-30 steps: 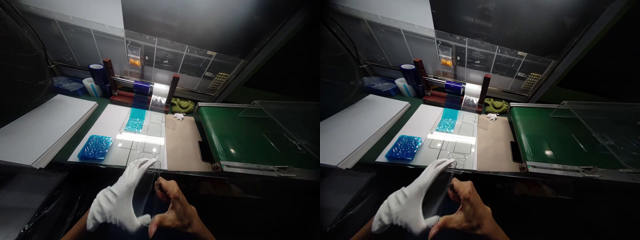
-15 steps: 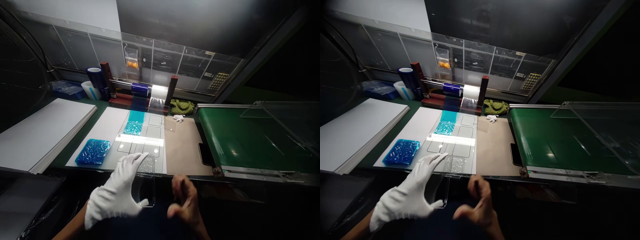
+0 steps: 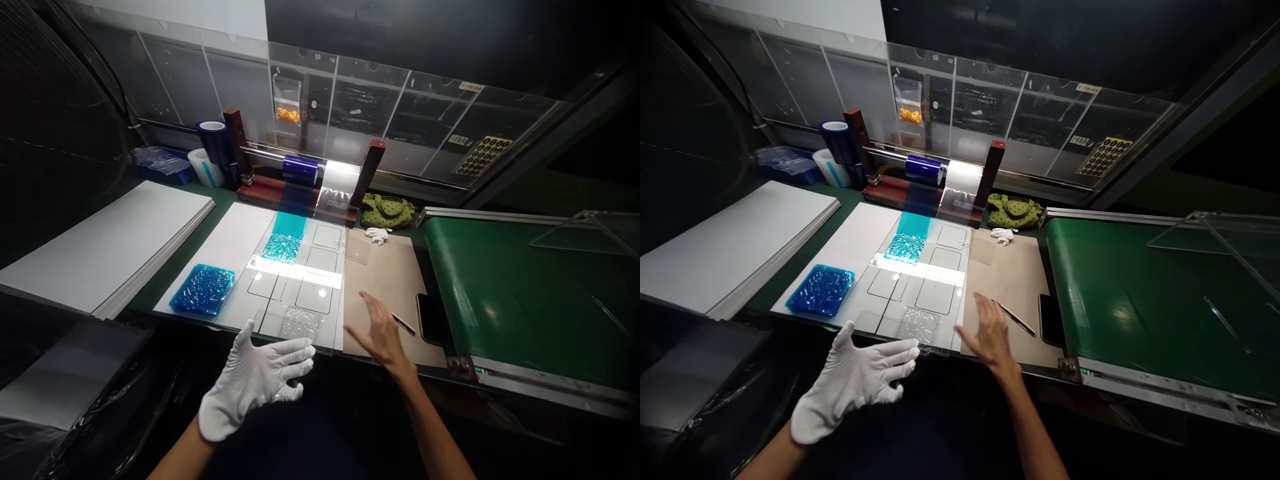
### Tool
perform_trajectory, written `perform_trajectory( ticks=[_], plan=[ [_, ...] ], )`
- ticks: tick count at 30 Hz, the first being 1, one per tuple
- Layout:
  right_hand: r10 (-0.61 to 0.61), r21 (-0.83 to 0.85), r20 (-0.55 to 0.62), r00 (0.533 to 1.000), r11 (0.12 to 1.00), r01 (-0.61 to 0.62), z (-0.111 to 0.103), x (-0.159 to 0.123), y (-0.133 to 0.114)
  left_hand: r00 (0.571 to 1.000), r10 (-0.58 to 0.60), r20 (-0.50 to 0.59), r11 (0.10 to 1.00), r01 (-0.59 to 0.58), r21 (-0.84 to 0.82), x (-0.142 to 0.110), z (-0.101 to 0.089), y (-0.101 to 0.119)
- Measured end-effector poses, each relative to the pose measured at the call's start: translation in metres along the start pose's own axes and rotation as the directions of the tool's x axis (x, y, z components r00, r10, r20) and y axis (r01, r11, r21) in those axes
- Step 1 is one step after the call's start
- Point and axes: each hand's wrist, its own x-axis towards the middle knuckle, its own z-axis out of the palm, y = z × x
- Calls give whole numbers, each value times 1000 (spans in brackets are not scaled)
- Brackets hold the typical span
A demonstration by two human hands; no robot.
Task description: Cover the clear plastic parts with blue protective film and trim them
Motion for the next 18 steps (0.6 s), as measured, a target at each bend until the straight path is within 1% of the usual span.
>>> perform_trajectory(
  ticks=[2,4,5,7,9,11,14,16,18],
  plan=[
    [-174,92,62,983,982,168,-14,-2,-46,999,-12,32,992,16,-124,8,-4,-3],
    [-297,160,111,949,947,277,-21,0,-83,998,-10,60,985,20,-170,15,-4,-5],
    [-341,182,130,931,931,316,-21,1,-96,997,-5,74,984,18,-177,18,-3,-5],
    [-393,198,156,906,911,361,-17,6,-110,994,8,109,984,12,-178,25,-1,-6],
    [-408,194,179,895,907,374,-11,10,-114,989,19,144,983,8,-183,31,0,-6],
    [-403,177,203,892,912,371,-5,12,-113,986,26,167,980,8,-200,36,1,-4],
    [-396,127,214,893,918,376,1,16,-106,986,18,163,970,23,-242,42,-3,-1],
    [-375,68,189,907,927,369,7,22,-97,990,18,137,963,20,-269,41,-10,1],
    [-313,-20,138,940,948,318,18,35,-82,994,36,102,956,-5,-293,35,-23,0]
  ],
)
